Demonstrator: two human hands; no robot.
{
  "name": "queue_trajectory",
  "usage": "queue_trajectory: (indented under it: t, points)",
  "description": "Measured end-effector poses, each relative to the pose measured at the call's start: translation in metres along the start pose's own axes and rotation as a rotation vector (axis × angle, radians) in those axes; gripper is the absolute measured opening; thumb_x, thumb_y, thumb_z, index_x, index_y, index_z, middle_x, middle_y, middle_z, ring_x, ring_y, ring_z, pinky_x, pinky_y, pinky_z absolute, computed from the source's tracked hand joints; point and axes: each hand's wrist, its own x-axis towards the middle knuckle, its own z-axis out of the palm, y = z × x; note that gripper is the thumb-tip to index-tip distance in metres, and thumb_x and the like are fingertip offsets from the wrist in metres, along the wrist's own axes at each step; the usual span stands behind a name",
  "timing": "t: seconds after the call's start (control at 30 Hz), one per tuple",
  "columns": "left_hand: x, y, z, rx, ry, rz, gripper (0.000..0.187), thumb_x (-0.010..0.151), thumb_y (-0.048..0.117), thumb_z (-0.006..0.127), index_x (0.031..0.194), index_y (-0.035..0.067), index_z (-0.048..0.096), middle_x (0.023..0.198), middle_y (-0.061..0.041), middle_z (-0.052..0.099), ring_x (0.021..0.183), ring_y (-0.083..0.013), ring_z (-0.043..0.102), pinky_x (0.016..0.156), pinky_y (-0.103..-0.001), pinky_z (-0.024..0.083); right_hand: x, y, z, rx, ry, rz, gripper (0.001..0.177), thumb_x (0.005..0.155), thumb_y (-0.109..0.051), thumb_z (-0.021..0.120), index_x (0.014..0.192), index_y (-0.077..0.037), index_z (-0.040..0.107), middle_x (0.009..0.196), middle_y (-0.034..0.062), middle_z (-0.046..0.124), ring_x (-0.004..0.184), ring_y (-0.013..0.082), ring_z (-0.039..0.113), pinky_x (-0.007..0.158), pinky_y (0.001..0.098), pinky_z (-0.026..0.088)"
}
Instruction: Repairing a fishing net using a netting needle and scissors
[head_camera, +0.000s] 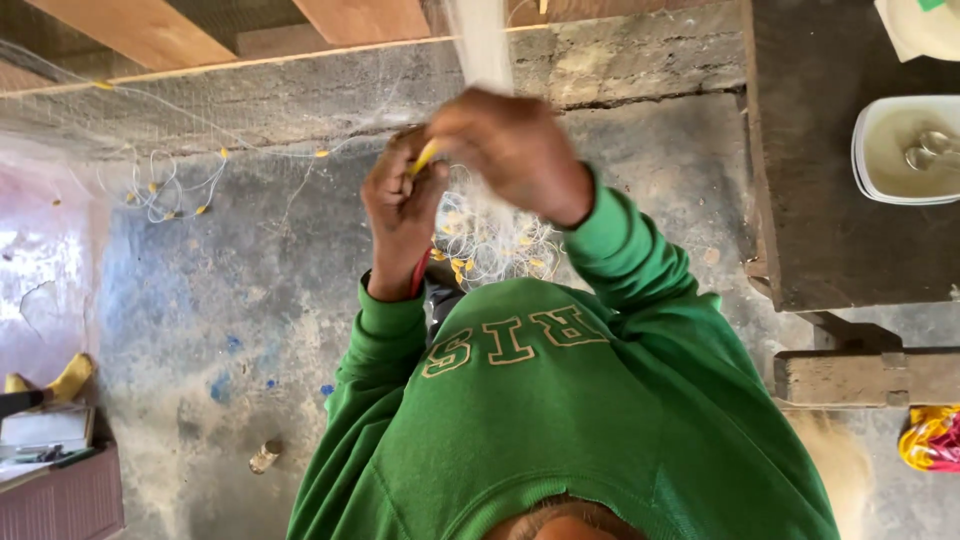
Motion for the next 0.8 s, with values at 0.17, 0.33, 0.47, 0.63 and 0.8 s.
queue_trajectory:
  t: [0.17,0.33,0.47,0.63,0.8]
  points:
    - [-0.002,0.003,-0.009,-0.297,0.145,-0.206,0.016,0.084,0.018,0.061,0.094,0.008,0.054,0.089,-0.004,0.061,0.053,-0.0047,0.036,0.046,-0.02,0.028,-0.01,-0.001,-0.024,0.477,0.35,0.125,0.008,0.09,-0.003,0.056,0.088,-0.005,0.048,0.071,0.0076,0.053,0.047,0.0121,0.048,0.039,0.0204,0.043]
    - [-0.005,0.005,-0.013,-0.255,0.212,-0.181,0.021,0.085,0.003,0.054,0.103,0.013,0.051,0.099,-0.01,0.061,0.057,-0.0064,0.044,0.046,-0.017,0.035,-0.013,-0.007,-0.006,0.84,0.416,0.274,0.018,0.082,-0.003,0.06,0.078,-0.01,0.044,0.065,0.0061,0.05,0.049,0.0157,0.053,0.044,0.0239,0.045]
    - [-0.012,0.003,-0.02,-0.131,0.317,-0.169,0.025,0.085,0.0,0.054,0.105,0.014,0.049,0.104,-0.013,0.058,0.067,-0.0087,0.05,0.047,-0.018,0.038,-0.037,0.013,0.003,1.131,0.359,0.344,0.036,0.088,0.001,0.056,0.121,-0.005,0.046,0.078,0.0134,0.057,0.071,0.0213,0.057,0.06,0.0348,0.055]
    - [-0.008,0.011,-0.027,0.013,0.269,-0.119,0.014,0.086,0.001,0.056,0.098,0.007,0.05,0.096,-0.008,0.056,0.07,-0.0093,0.047,0.062,-0.021,0.04,-0.042,0.011,0.009,1.125,0.255,0.45,0.042,0.089,-0.002,0.053,0.128,0.001,0.039,0.088,0.0158,0.057,0.074,0.0252,0.061,0.067,0.0348,0.057]
    - [-0.005,0.017,-0.028,0.085,0.267,-0.081,0.012,0.086,0.0,0.055,0.095,0.008,0.05,0.091,-0.007,0.053,0.069,-0.0101,0.044,0.06,-0.022,0.035,-0.037,0.003,0.011,1.14,0.192,0.473,0.037,0.09,0.003,0.046,0.126,0.002,0.039,0.093,0.0131,0.052,0.075,0.0261,0.06,0.069,0.0343,0.055]
